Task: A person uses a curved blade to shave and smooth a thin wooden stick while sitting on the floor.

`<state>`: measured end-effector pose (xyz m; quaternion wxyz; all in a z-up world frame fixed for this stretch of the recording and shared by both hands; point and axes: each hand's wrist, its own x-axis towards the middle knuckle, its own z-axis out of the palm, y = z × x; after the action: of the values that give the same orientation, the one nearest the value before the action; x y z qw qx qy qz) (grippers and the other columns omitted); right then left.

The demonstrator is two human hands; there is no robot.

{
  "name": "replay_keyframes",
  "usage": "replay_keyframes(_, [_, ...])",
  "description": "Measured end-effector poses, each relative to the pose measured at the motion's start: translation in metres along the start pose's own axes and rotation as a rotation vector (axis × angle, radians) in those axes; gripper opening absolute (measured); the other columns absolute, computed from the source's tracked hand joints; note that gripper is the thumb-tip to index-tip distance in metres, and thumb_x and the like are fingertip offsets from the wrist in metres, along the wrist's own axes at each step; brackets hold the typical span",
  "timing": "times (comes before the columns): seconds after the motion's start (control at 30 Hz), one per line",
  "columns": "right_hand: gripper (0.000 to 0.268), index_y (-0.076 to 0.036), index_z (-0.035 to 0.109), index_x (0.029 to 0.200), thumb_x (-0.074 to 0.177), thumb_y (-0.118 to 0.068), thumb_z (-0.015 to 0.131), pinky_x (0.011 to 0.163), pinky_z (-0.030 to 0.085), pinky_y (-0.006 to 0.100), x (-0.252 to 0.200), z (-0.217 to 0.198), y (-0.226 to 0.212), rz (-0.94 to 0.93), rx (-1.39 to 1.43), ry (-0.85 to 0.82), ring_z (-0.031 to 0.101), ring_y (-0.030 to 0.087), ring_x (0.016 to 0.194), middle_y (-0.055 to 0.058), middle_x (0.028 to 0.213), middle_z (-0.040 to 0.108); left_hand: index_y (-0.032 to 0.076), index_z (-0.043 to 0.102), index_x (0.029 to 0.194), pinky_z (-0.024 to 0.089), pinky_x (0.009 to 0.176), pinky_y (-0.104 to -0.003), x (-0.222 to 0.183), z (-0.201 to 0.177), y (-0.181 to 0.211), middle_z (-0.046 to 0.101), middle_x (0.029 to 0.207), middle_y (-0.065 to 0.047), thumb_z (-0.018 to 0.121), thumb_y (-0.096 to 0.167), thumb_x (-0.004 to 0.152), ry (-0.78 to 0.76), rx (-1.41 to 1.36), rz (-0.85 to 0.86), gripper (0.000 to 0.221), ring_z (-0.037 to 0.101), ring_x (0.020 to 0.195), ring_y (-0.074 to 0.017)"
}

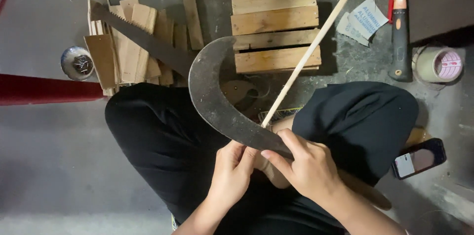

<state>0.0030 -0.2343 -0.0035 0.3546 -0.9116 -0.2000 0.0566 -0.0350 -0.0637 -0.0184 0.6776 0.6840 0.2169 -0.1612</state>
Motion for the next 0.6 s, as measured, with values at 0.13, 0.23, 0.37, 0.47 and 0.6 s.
replay_keyframes(0.13, [0.032, -0.005, 0.061, 0.100, 0.088, -0.030, 0.076, 0.046, 0.051, 0.038, -0.006, 0.005, 0.005, 0.002, -0.006, -0.022, 0.067, 0.028, 0.049, 0.010, 0.069, 0.071, 0.000, 0.071, 0.091, 0.044, 0.046, -0.025, 0.000, 0.000, -0.009, 0.064, 0.062, -0.004, 0.061, 0.011, 0.099, -0.010, 0.009, 0.014, 0.017, 0.054, 0.051, -0.0102])
replay_keyframes(0.23, [0.034, -0.005, 0.060, 0.099, 0.089, -0.035, 0.073, 0.045, 0.049, 0.039, -0.009, 0.010, 0.008, 0.012, -0.051, -0.037, 0.065, 0.029, 0.047, 0.010, 0.064, 0.069, -0.001, 0.072, 0.091, 0.040, 0.044, -0.025, -0.002, 0.000, -0.011, 0.066, 0.061, -0.003, 0.061, 0.007, 0.097, 0.010, 0.037, 0.033, 0.015, 0.051, 0.049, -0.0089])
replay_keyframes(0.37, [0.040, -0.003, 0.060, 0.104, 0.088, -0.036, 0.075, 0.044, 0.049, 0.039, -0.012, 0.014, 0.010, 0.006, -0.085, -0.022, 0.064, 0.030, 0.047, 0.011, 0.066, 0.067, -0.001, 0.072, 0.089, 0.041, 0.043, -0.025, -0.004, -0.001, -0.009, 0.067, 0.061, -0.004, 0.062, 0.005, 0.095, 0.030, 0.071, 0.081, 0.013, 0.051, 0.048, -0.0090])
replay_keyframes(0.47, [0.036, -0.005, 0.060, 0.098, 0.088, -0.037, 0.075, 0.042, 0.049, 0.038, -0.007, 0.012, 0.013, 0.009, -0.111, 0.001, 0.064, 0.027, 0.045, 0.010, 0.065, 0.068, 0.001, 0.070, 0.086, 0.041, 0.046, -0.025, -0.005, -0.002, -0.002, 0.064, 0.061, -0.003, 0.062, 0.008, 0.097, 0.006, 0.081, 0.073, 0.015, 0.050, 0.050, -0.0093])
replay_keyframes(0.6, [0.033, -0.003, 0.063, 0.107, 0.088, -0.027, 0.075, 0.044, 0.049, 0.038, 0.001, 0.003, 0.020, 0.060, -0.130, 0.036, 0.065, 0.028, 0.047, 0.013, 0.071, 0.071, 0.007, 0.074, 0.105, 0.045, 0.056, -0.024, -0.006, -0.003, 0.014, 0.071, 0.075, -0.001, 0.056, 0.014, 0.101, -0.076, 0.124, 0.092, 0.021, 0.055, 0.059, -0.0080])
